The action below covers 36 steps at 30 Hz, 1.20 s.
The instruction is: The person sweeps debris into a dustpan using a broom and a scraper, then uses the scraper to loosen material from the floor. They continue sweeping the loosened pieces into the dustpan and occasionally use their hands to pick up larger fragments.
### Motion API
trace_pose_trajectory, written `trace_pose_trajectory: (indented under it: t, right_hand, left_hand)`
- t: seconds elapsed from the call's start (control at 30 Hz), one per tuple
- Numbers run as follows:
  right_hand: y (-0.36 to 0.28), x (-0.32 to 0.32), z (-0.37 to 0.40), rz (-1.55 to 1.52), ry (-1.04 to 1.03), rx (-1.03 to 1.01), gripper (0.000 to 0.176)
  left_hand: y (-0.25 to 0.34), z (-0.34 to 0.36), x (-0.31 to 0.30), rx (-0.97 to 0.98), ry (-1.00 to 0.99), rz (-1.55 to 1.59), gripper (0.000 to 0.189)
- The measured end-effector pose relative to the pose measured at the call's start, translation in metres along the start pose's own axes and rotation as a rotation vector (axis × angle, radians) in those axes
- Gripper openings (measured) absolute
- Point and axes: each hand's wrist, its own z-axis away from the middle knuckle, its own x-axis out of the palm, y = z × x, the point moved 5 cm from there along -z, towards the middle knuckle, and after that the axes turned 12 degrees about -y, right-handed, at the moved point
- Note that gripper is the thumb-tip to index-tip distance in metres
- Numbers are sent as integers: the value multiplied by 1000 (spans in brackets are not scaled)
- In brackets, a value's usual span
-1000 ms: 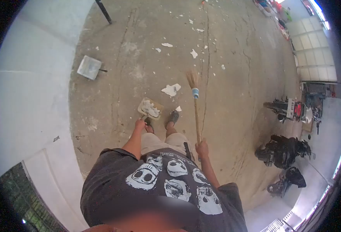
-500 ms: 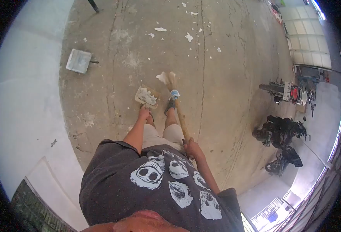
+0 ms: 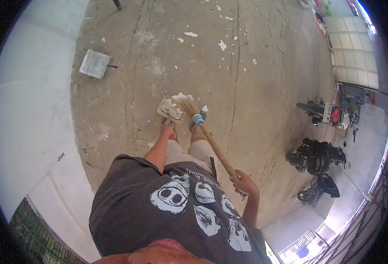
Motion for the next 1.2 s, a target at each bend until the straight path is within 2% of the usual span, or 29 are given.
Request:
trace_pose_trajectory:
  t: [0.07,0.2,0.27,0.3,0.33,0.37,0.4,0.43,0.47,0.5,0.57,0.67,0.73,0.83,0.9,0.93,1.0,1.03,1.1,1.13,1.17,1.2]
  right_hand:
    - [-1,-8,-4,14,51,-10,47]
    - [-15,-15,-9,20,144,-30,44]
    - [-14,-17,-21,52,164,-74,43]
    - [-11,-25,-20,85,200,-106,43]
    - [-8,-32,-16,32,269,-105,43]
    - [-9,-33,-18,48,241,-72,40]
    - [-11,-35,-19,63,199,-51,38]
    - [-9,-39,-16,7,236,-72,38]
    - [-6,-38,-17,-24,194,-19,37]
    - [-5,-40,-18,-70,158,13,35]
    - [18,-37,-21,-72,189,-33,35]
    - [38,-24,-13,-24,249,-25,36]
    - [41,-12,-12,33,275,0,38]
    - [59,2,-22,59,349,15,40]
    - [67,8,-39,222,501,-87,38]
    - [71,10,-45,228,499,-85,38]
    - [53,21,-49,372,480,-34,37]
    - [49,25,-61,296,440,-20,33]
    - [10,32,-61,320,404,-7,31]
    - [-10,36,-53,365,321,-36,34]
    - [-19,38,-52,396,300,-48,35]
    - [-26,42,-53,436,278,-63,36]
  left_hand:
    - [-13,0,-6,-84,-4,83,39]
    - [-16,1,-21,-97,13,116,37]
    - [1,12,-46,-3,137,-46,35]
    - [-13,-13,-41,126,83,-31,35]
    - [-9,-11,-46,165,50,96,36]
    - [-2,-6,-51,196,12,216,37]
    - [-1,-4,-57,50,12,318,40]
    - [-14,-26,-59,214,-16,-85,45]
    - [-14,-27,-66,113,-50,27,44]
    - [-1,-33,-75,142,-61,19,43]
    - [3,-23,-75,152,-57,41,42]
    - [-4,-10,-80,36,-54,179,42]
    - [-9,-23,-90,205,45,-236,44]
    - [-6,-11,-104,226,114,-185,35]
    - [-8,-12,-109,202,94,-199,34]
    - [-11,-13,-113,185,73,-220,34]
    - [-36,-27,-119,233,30,-247,37]
    - [-36,-37,-113,303,-21,-287,41]
    - [-22,-24,-110,189,-9,-236,38]
    - [-52,-60,-100,162,-90,-71,38]
    - [-27,-36,-101,160,-154,-368,39]
    - [-73,-85,-89,120,-209,-172,39]
